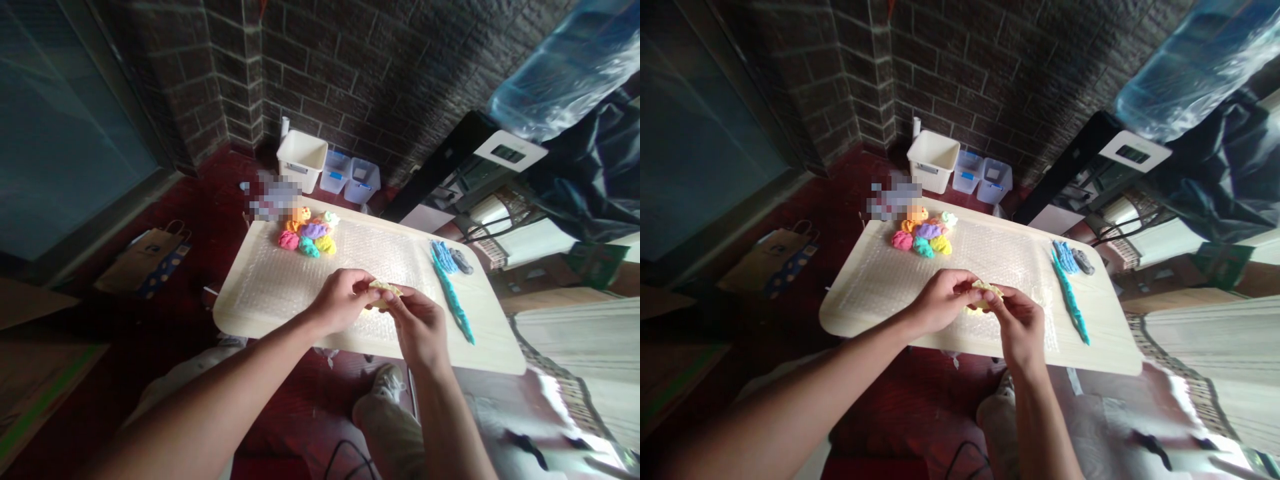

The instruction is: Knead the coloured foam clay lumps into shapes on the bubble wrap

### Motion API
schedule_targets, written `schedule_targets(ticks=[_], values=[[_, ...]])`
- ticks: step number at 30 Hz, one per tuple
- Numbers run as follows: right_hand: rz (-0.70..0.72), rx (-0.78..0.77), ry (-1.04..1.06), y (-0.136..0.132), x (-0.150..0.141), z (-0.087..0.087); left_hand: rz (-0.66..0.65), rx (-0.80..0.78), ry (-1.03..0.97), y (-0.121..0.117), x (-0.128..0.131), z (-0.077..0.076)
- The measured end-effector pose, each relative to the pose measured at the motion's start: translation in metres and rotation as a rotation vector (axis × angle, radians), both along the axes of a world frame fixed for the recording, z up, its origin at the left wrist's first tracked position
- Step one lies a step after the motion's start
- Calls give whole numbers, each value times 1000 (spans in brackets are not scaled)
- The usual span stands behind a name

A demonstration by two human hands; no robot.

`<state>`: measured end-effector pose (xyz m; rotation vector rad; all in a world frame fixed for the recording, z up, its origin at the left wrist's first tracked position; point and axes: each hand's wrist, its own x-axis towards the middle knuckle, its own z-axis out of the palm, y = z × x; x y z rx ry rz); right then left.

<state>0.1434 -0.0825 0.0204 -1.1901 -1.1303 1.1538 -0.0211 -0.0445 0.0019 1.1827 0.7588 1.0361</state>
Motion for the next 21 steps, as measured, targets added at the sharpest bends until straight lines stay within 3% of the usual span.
schedule_targets(ticks=[5, 10, 16, 21], values=[[29, -35, -37, 0, 8, -1, 22, -88, -71, 0, 2, 0], [-3, -38, -3, -1, 7, 4, -18, -68, -83, 0, 3, -3], [127, -63, -58, -1, 7, 8, -10, -94, -75, 1, 0, -2], [88, -52, -108, -1, 10, 8, 16, -96, -78, 0, 0, 1]])
